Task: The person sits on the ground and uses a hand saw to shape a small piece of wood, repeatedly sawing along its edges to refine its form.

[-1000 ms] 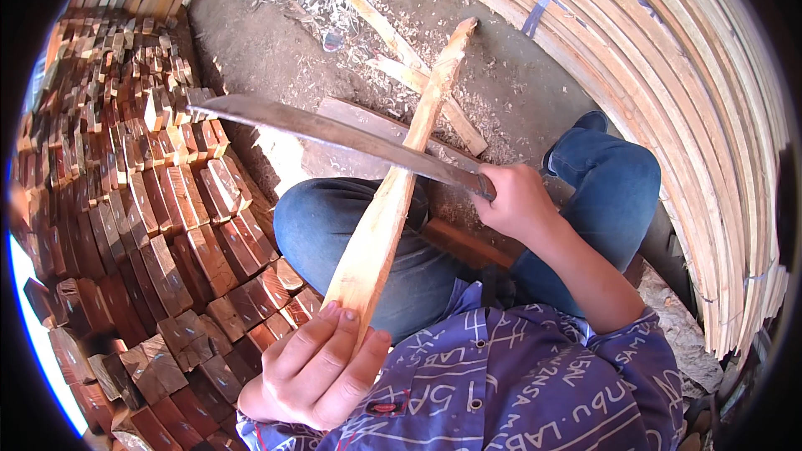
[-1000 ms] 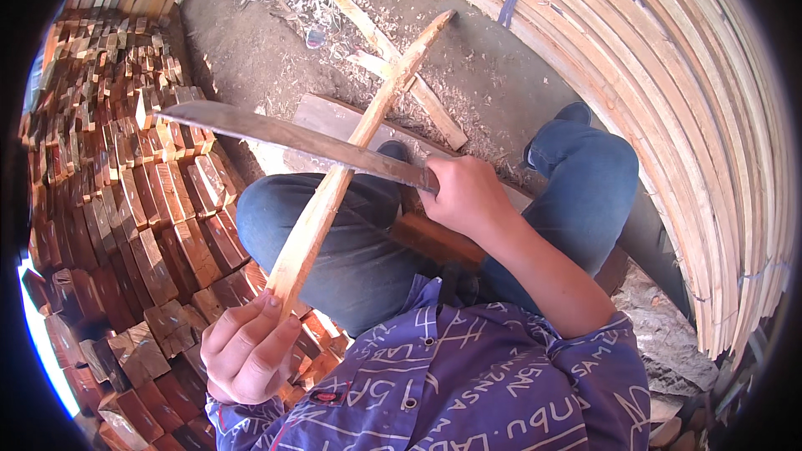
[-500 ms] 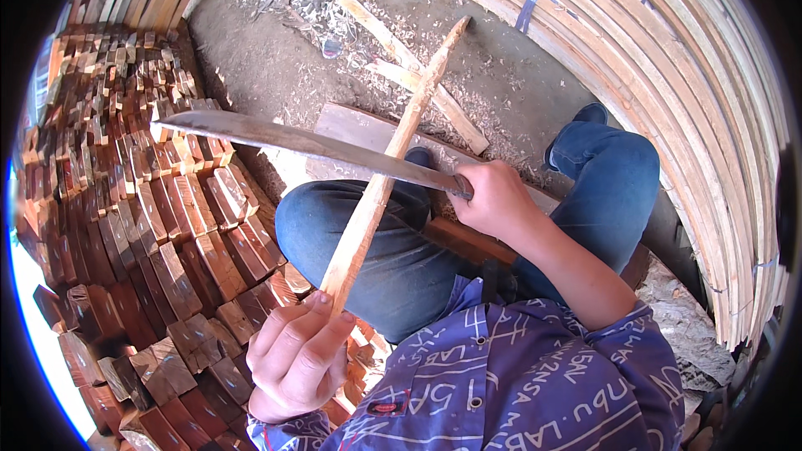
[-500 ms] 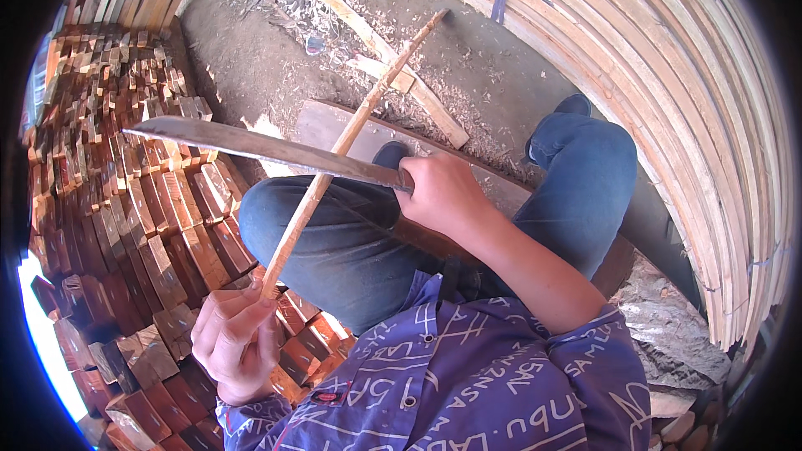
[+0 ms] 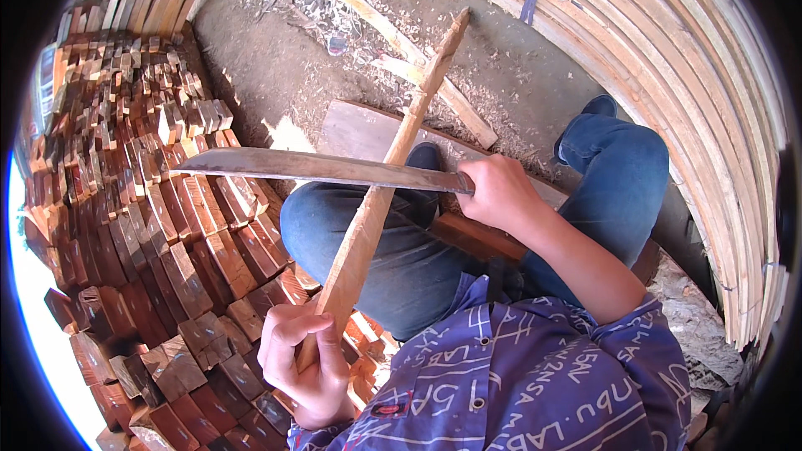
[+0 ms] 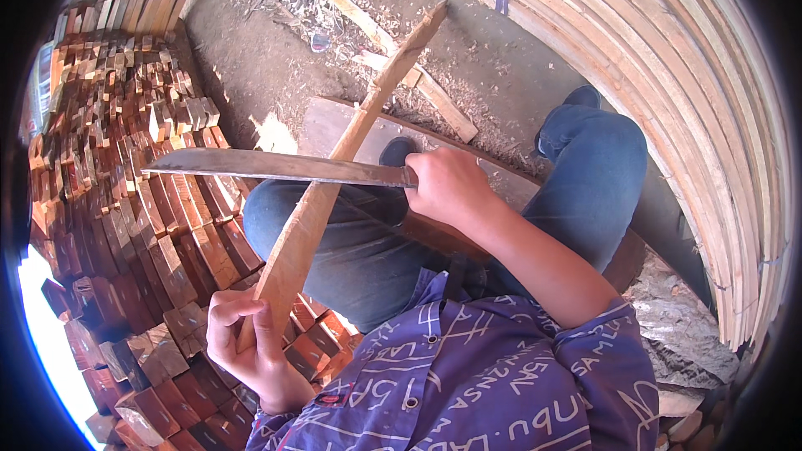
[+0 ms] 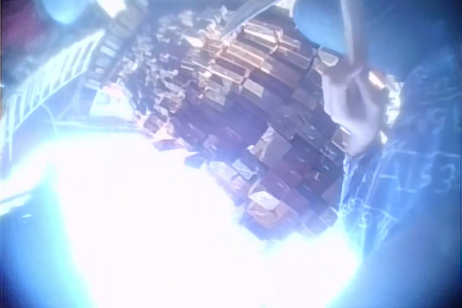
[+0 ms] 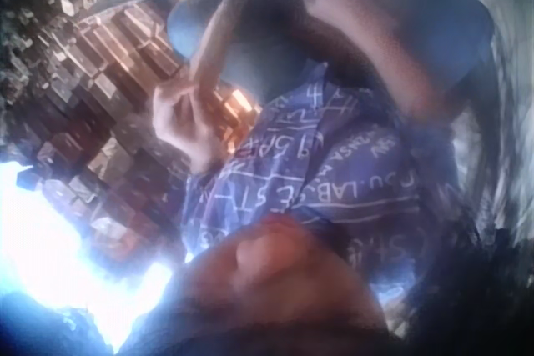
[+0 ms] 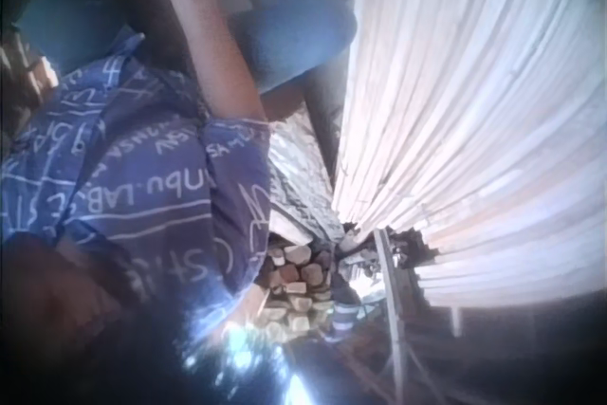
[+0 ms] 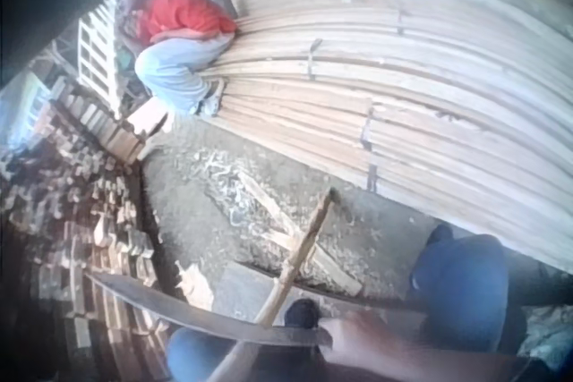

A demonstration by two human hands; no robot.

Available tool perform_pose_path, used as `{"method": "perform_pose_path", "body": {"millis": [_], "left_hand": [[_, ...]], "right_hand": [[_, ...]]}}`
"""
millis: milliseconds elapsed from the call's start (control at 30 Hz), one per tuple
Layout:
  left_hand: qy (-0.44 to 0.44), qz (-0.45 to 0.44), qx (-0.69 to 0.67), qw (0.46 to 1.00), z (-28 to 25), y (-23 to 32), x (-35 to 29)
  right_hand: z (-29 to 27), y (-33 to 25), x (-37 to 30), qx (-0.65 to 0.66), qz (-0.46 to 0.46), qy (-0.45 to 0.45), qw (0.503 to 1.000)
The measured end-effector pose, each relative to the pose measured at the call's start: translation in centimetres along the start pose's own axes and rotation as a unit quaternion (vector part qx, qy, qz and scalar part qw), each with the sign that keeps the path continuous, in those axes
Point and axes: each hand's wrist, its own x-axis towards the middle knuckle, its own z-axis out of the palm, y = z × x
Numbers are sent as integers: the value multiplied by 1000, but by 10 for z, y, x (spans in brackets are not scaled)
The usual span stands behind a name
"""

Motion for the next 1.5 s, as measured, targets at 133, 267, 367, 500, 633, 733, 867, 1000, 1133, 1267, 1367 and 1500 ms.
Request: {"method": "perform_pose_path", "body": {"millis": [133, 267, 367, 500, 633, 733, 867, 1000, 1133, 1267, 1367, 1500], "left_hand": [[37, -38, -46, 998, 6, -2, -6], [61, -93, -92, 990, 14, 1, -7], [29, -27, -62, 997, 10, 6, -15], [7, 13, -46, 999, 11, 16, -9], [10, 12, -27, 999, 12, 13, -3], [17, -2, -42, 999, 12, 10, -7], [4, 29, -18, 999, 11, 13, -5], [0, 17, 2, 1000, 9, 12, -5], [-1, 27, 3, 1000, 13, 6, -6], [-24, 64, -2, 998, 12, 11, -10], [-61, 104, -4, 993, 8, 15, -9], [-61, 96, -8, 994, 11, 17, -6]], "right_hand": [[-3, 24, 20, -5, 73, 29, 997], [-26, 0, 10, -21, 49, -15, 998], [-17, -20, -5, 31, -23, -4, 999], [-9, 31, 25, -2, 62, 77, 995], [-15, 34, 26, -30, 67, 37, 997], [-20, 0, 11, 13, 39, 15, 999], [-17, -2, 10, -22, -22, 24, 999], [-19, 39, 35, -57, 87, 42, 994], [-32, 11, 18, -76, 67, 3, 995], [-27, -10, -4, -43, -42, -30, 998], [-29, 30, 26, -67, 54, 34, 996], [-23, 54, 30, -96, 70, 34, 992]]}}
